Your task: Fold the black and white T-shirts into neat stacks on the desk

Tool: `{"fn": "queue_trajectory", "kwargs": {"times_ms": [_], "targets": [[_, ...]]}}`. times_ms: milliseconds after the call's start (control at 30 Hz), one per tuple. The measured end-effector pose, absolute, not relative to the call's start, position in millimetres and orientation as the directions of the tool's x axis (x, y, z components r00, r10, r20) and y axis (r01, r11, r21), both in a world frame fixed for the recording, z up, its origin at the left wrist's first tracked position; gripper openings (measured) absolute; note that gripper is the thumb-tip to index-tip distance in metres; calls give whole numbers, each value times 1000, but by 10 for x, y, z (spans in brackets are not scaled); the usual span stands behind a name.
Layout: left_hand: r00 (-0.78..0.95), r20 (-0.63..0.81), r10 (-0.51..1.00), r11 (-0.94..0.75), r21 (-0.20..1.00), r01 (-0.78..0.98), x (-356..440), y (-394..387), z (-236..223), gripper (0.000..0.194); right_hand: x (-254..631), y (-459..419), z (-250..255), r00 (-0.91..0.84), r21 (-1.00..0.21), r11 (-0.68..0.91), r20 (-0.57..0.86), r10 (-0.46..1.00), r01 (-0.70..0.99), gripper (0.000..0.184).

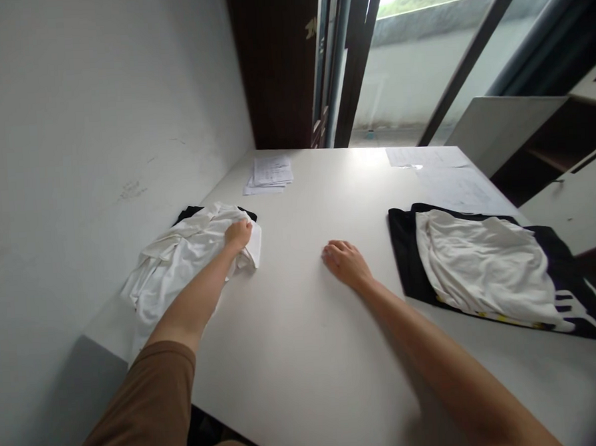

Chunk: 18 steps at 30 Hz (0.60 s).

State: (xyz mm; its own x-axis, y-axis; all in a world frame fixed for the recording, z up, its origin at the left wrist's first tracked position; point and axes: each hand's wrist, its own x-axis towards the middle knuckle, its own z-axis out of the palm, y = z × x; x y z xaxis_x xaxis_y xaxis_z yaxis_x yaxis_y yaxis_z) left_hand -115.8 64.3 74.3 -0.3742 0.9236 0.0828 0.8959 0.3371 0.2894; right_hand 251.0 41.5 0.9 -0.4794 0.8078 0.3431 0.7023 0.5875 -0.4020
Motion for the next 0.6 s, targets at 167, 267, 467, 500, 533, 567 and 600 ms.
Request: {"fn": "queue_trajectory", "kwargs": {"times_ms": [167, 267, 467, 500, 533, 567, 600], "targets": [[-265, 210, 941, 112, 546, 831, -454, 878, 877, 30, 2332, 391, 55, -489, -662, 575, 342, 803, 482, 35], [-262, 332, 906, -143, 824, 549, 79, 952, 980, 32, 2080, 264, 100, -502, -844, 493, 340, 795, 209, 62], [96, 153, 984, -158, 986, 50, 971, 922, 1042, 24, 1588, 171, 91, -151, -976, 191, 204, 967, -101, 47], [208, 129, 970, -139, 990, 31, 1008, 919, 1040, 22, 1591, 205, 78, -52, -977, 156, 165, 985, -145, 44], [290, 124, 949, -141, 989, 38, 994, 926, 1037, 20, 1625, 250, 65, 35, -975, 114, 109, 993, -192, 42], [325, 139, 936, -171, 983, 71, 930, 946, 1034, 17, 1686, 301, 55, 95, -968, 62, 40, 995, -243, 41], [304, 170, 937, -218, 967, 133, 819, 979, 1029, 16, 1767, 355, 48, 125, -956, 6, -33, 992, -294, 41]]}}
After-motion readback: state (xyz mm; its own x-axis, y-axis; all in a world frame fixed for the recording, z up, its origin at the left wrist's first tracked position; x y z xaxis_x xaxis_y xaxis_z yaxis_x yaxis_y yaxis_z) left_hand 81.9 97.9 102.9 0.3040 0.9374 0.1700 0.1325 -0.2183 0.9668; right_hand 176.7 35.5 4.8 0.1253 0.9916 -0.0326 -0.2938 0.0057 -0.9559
